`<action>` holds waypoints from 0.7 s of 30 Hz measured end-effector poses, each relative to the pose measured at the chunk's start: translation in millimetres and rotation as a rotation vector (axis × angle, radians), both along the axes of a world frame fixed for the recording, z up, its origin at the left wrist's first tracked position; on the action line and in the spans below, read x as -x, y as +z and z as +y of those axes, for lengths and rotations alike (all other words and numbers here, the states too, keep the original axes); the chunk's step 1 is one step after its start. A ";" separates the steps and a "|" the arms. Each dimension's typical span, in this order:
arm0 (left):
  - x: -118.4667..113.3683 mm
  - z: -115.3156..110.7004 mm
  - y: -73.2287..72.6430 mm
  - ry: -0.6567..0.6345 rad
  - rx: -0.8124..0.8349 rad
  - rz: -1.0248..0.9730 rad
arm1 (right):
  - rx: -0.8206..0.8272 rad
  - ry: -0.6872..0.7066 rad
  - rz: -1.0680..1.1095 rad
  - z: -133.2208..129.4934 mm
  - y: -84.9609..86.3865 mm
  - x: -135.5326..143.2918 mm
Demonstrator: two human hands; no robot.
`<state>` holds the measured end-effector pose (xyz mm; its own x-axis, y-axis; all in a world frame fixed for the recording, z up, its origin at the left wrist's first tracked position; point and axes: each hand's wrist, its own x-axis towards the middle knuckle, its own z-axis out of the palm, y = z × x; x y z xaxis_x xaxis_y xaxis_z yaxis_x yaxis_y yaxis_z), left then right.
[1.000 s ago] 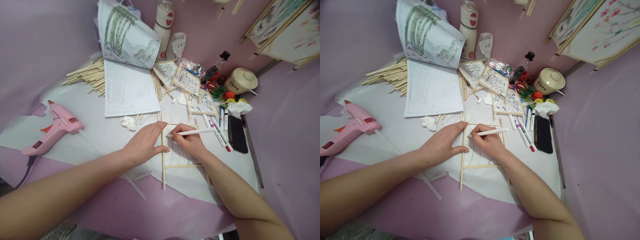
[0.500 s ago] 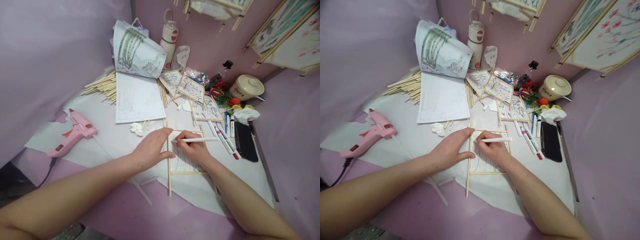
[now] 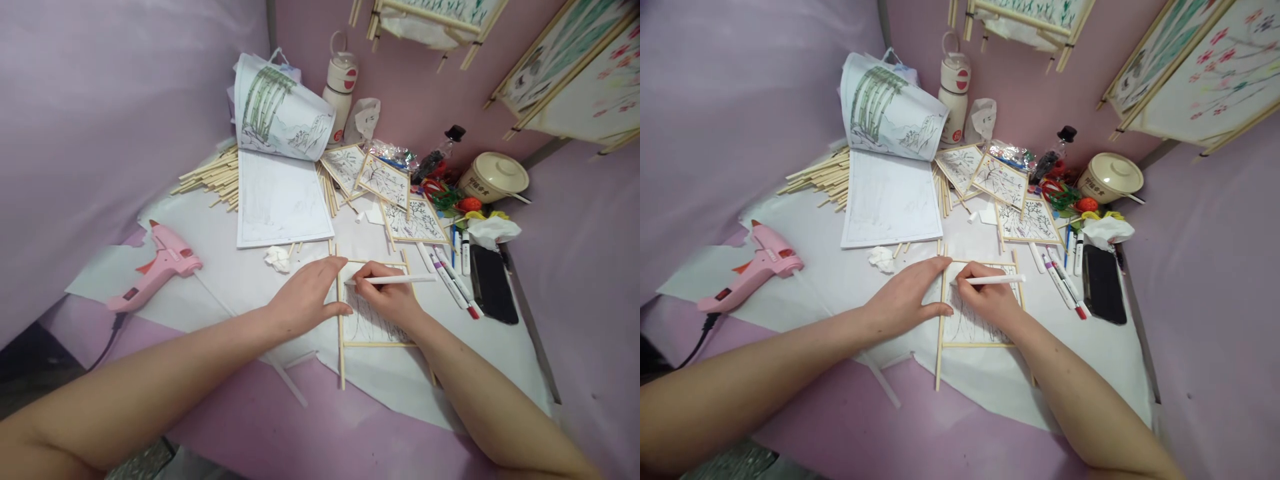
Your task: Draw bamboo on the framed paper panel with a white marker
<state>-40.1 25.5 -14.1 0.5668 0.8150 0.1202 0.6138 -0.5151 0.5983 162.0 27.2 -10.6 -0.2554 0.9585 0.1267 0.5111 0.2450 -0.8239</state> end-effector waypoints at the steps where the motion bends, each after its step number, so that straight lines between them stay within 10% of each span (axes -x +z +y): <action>1: 0.1 0.0 -0.6 0.001 -0.007 0.003 | -0.002 0.002 -0.003 0.1 -0.1 -0.1; 21: 0.1 0.9 -0.5 0.009 -0.012 0.051 | 0.010 -0.014 -0.001 0.8 0.4 0.1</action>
<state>-40.2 26.4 -14.6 0.5650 0.8188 0.1014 0.6479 -0.5164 0.5600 161.9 28.0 -10.2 -0.2425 0.9631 0.1164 0.5155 0.2296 -0.8255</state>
